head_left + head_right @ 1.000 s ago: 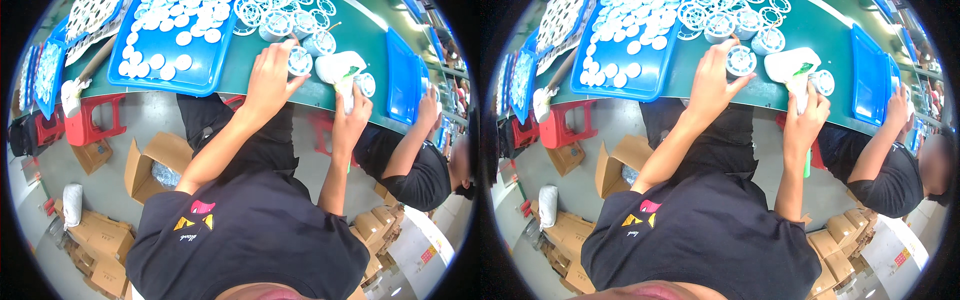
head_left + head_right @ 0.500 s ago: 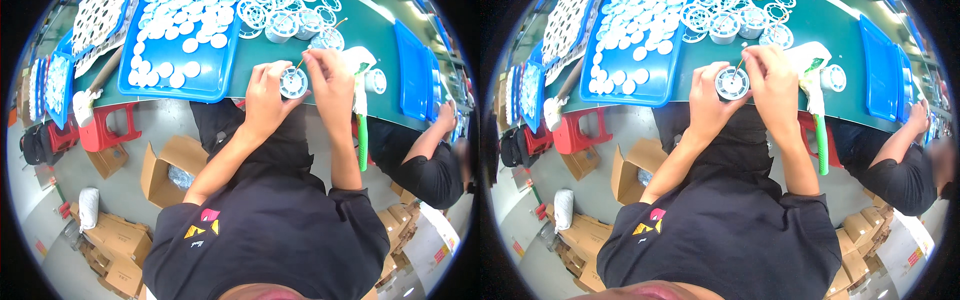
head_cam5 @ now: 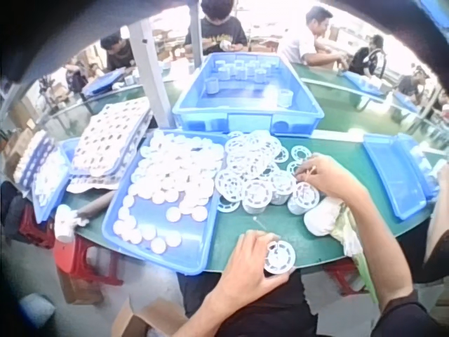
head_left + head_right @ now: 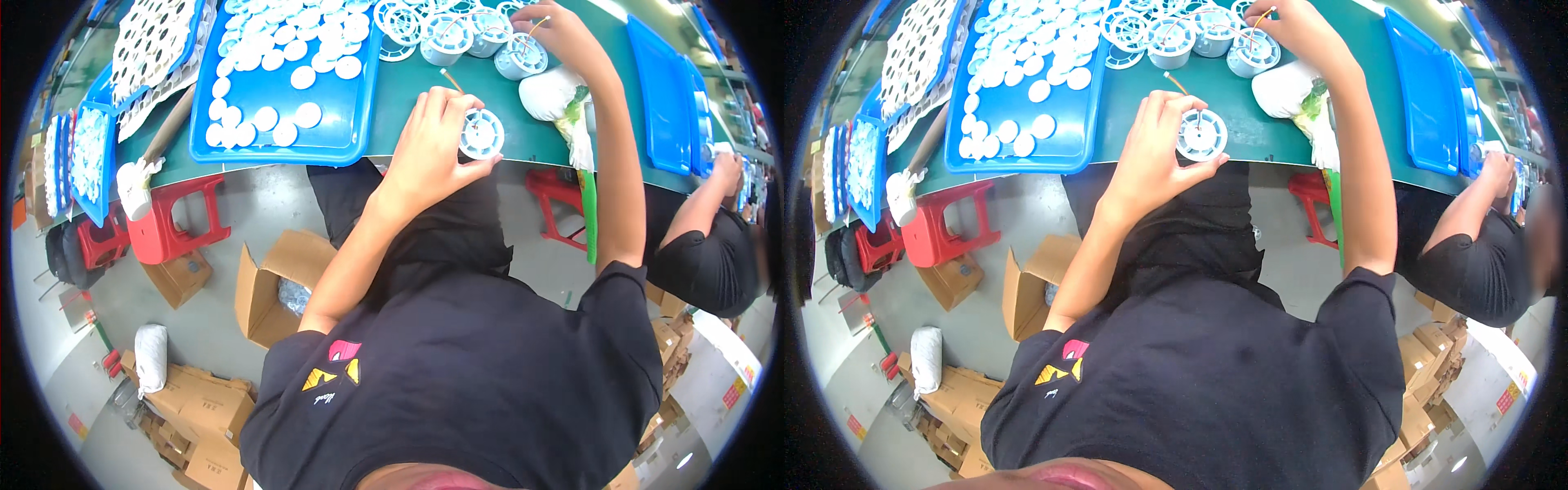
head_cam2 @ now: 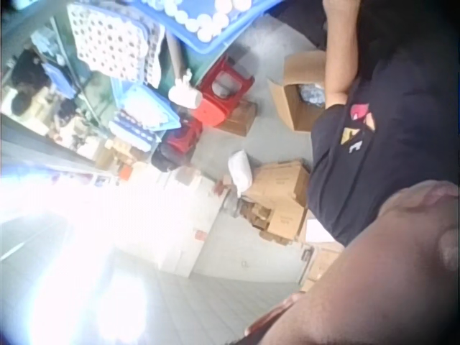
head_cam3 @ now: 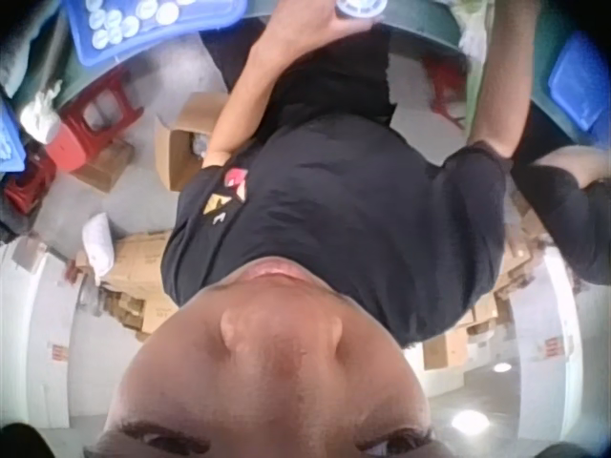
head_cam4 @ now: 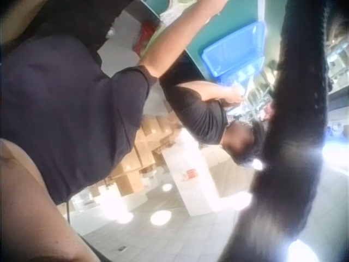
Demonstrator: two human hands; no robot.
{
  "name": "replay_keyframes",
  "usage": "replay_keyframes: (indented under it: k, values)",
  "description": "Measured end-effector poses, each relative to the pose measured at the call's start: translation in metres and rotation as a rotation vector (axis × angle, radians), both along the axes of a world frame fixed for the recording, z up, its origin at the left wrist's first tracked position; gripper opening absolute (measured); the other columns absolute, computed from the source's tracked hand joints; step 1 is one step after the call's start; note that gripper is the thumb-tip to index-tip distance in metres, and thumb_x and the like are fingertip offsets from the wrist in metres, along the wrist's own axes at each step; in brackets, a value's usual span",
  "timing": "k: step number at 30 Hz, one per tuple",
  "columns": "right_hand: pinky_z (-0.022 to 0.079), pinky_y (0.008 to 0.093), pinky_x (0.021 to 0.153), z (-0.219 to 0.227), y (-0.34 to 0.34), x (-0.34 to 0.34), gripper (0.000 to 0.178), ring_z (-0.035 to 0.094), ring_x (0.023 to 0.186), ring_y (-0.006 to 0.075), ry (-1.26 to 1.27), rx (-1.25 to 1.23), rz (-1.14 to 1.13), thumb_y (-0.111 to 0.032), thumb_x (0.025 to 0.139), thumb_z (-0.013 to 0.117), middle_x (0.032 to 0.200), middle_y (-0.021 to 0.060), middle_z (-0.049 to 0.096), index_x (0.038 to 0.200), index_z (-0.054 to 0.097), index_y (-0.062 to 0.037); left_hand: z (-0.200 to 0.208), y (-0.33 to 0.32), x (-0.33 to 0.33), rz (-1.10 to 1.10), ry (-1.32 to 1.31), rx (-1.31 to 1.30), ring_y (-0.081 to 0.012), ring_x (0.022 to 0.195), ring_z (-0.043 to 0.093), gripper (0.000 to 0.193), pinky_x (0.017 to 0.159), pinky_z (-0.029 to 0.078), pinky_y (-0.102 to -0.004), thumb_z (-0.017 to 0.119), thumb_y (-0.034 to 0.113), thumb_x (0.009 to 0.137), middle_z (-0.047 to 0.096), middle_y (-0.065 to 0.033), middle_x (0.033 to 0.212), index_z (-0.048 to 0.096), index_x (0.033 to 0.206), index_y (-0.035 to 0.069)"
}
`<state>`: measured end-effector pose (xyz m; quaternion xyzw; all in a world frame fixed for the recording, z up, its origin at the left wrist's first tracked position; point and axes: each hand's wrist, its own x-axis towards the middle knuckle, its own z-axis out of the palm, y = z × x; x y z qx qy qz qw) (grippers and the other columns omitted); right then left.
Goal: Assembling small electronic modules by inserting circular PCBs into plastic housings and applying adhesive.
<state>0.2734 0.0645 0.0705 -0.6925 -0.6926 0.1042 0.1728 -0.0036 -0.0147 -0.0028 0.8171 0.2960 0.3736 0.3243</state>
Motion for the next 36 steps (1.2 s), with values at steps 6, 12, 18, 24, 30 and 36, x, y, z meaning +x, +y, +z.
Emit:
replay_keyframes:
  k: [6, 12, 18, 24, 30, 36]
  values:
    - [0.053, 0.0491, 0.078, -0.014, 0.027, 0.009, 0.031, 0.066, 0.09, 0.041, -0.09, -0.048, 0.074, -0.025, 0.082, 0.081, 0.082, 0.0288, 0.067, 0.087, 0.072, 0.0039, -0.004, -0.005, -0.002, 0.013, -0.015, -0.009, -0.0374, 0.114, 0.057, 0.069, 0.098, 0.049, -0.0465, 0.095, 0.024, 0.072, 0.056, -0.0173, 0.12, 0.058, 0.127, 0.004]
    - [0.052, 0.049, 0.077, -0.001, 0.023, 0.007, 0.033, 0.063, 0.088, 0.0437, -0.093, 0.061, -0.024, -0.026, 0.082, 0.083, 0.086, 0.0272, 0.066, 0.084, 0.069, 0.0041, -0.005, -0.003, -0.001, 0.141, -0.04, -0.03, -0.0373, 0.115, 0.056, 0.066, 0.099, 0.049, -0.0464, 0.096, 0.023, 0.071, 0.056, -0.0164, 0.119, 0.061, 0.124, 0.004]
    - [0.057, 0.029, 0.084, 0.049, -0.052, 0.013, 0.054, 0.071, 0.101, 0.016, 0.34, 0.308, -0.121, -0.009, 0.089, 0.083, 0.122, 0.0105, 0.072, 0.138, 0.061, -0.0013, -0.004, 0.009, -0.004, 0.041, -0.036, -0.042, -0.0387, 0.112, 0.057, 0.072, 0.098, 0.05, -0.0473, 0.096, 0.015, 0.068, 0.056, -0.0175, 0.121, 0.058, 0.128, 0.003]
    - [0.054, 0.0415, 0.097, 0.039, -0.112, -0.084, 0.063, 0.069, 0.115, 0.0338, 0.237, -0.047, 0.281, -0.017, 0.082, 0.086, 0.127, 0.0158, 0.069, 0.138, 0.061, -0.0047, -0.005, 0.006, -0.007, 0.048, -0.013, -0.083, -0.039, 0.114, 0.058, 0.073, 0.098, 0.05, -0.0475, 0.095, 0.015, 0.068, 0.058, -0.0174, 0.123, 0.058, 0.129, 0.002]
    - [0.054, 0.0442, 0.095, 0.019, -0.111, -0.098, 0.059, 0.067, 0.113, 0.0393, 0.224, -0.076, 0.303, -0.015, 0.084, 0.082, 0.124, 0.0165, 0.068, 0.137, 0.06, -0.0033, -0.005, 0.004, -0.005, 0.074, -0.025, -0.06, -0.0388, 0.116, 0.058, 0.078, 0.099, 0.051, -0.0472, 0.094, 0.013, 0.066, 0.059, -0.0173, 0.125, 0.057, 0.133, 0.0]
    - [0.054, 0.0431, 0.093, 0.021, -0.109, -0.103, 0.057, 0.067, 0.109, 0.0376, 0.208, -0.052, 0.342, -0.014, 0.084, 0.082, 0.122, 0.0179, 0.067, 0.135, 0.059, -0.0016, -0.009, 0.0, -0.006, 0.128, -0.009, -0.037, -0.0393, 0.116, 0.058, 0.076, 0.099, 0.051, -0.0469, 0.094, 0.012, 0.065, 0.059, -0.0175, 0.124, 0.058, 0.131, 0.0]
